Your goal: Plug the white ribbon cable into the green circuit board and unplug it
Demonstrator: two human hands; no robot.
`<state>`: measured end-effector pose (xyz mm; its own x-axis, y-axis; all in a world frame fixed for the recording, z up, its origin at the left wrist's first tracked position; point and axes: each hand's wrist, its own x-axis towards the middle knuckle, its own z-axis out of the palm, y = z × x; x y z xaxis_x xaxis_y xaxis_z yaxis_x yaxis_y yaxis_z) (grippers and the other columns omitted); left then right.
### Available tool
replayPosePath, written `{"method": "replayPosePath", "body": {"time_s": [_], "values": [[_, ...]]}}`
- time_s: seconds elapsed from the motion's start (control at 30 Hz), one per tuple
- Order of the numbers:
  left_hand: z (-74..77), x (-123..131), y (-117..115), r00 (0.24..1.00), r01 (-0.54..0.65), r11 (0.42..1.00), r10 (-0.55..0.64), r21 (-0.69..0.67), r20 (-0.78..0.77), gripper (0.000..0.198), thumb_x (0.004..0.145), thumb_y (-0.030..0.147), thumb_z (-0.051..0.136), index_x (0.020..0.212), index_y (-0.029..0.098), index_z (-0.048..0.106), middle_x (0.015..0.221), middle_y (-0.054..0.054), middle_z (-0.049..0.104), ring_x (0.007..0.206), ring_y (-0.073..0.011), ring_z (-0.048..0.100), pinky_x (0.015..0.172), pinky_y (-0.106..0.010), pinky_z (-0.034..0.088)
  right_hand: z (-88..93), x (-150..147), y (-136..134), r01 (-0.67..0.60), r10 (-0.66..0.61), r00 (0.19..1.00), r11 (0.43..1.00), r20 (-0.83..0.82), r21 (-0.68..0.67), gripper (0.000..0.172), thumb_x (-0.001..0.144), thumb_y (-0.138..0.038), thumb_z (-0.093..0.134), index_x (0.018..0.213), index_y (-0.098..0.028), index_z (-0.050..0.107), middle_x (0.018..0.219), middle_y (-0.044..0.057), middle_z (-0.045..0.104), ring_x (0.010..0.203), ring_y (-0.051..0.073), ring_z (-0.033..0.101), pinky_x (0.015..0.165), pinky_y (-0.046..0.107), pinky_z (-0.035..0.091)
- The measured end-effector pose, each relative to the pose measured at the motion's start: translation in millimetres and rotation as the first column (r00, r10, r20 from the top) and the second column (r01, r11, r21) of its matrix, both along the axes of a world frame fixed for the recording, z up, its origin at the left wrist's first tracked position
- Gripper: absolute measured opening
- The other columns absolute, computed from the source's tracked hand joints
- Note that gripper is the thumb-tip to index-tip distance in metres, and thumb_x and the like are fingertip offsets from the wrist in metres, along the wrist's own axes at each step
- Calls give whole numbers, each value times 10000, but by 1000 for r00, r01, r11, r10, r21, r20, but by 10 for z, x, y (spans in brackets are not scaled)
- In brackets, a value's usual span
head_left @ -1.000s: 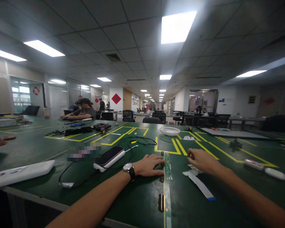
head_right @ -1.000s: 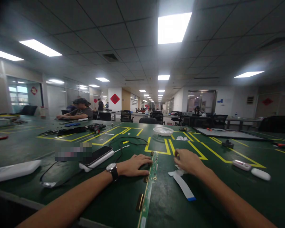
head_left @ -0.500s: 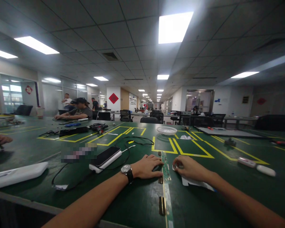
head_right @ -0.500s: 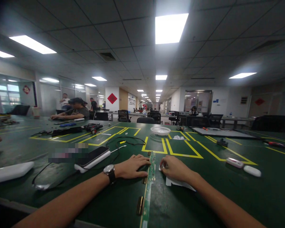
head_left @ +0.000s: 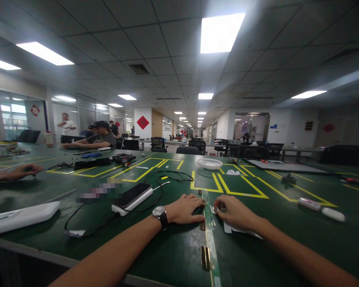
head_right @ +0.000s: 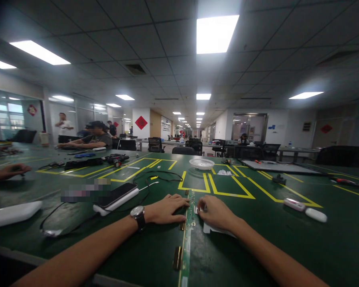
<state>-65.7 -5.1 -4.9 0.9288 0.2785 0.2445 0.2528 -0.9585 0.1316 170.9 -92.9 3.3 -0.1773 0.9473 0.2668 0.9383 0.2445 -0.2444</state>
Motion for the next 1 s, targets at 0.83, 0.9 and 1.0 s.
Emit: {"method": "replayPosePath", "body": {"time_s": [0.83,0.9,1.0], "values": [[-3,11,75,998,29,993,-36,-112,-57,537,961,538,499,1424,274,438,1516,-77,396,1364,-321,352,1076,-526,307,-56,62,98,-247,255,961,965,-108,86,97,845,-250,607,818,-180,670,799,8,665,740,152,585,681,258,415],[-27,13,88,998,35,994,-39,-108,-43,543,962,536,494,1437,282,423,1501,-80,415,1366,-315,351,1080,-523,302,-60,48,86,-233,242,964,968,-109,87,96,847,-240,601,835,-178,673,816,13,666,749,154,587,686,261,419],[-42,13,95,998,43,994,-47,-105,-34,558,961,540,488,1451,286,405,1506,-86,407,1370,-321,343,1082,-535,293,-56,47,81,-228,235,967,971,-103,72,90,846,-242,606,838,-180,670,836,21,664,770,166,594,707,276,435]]}}
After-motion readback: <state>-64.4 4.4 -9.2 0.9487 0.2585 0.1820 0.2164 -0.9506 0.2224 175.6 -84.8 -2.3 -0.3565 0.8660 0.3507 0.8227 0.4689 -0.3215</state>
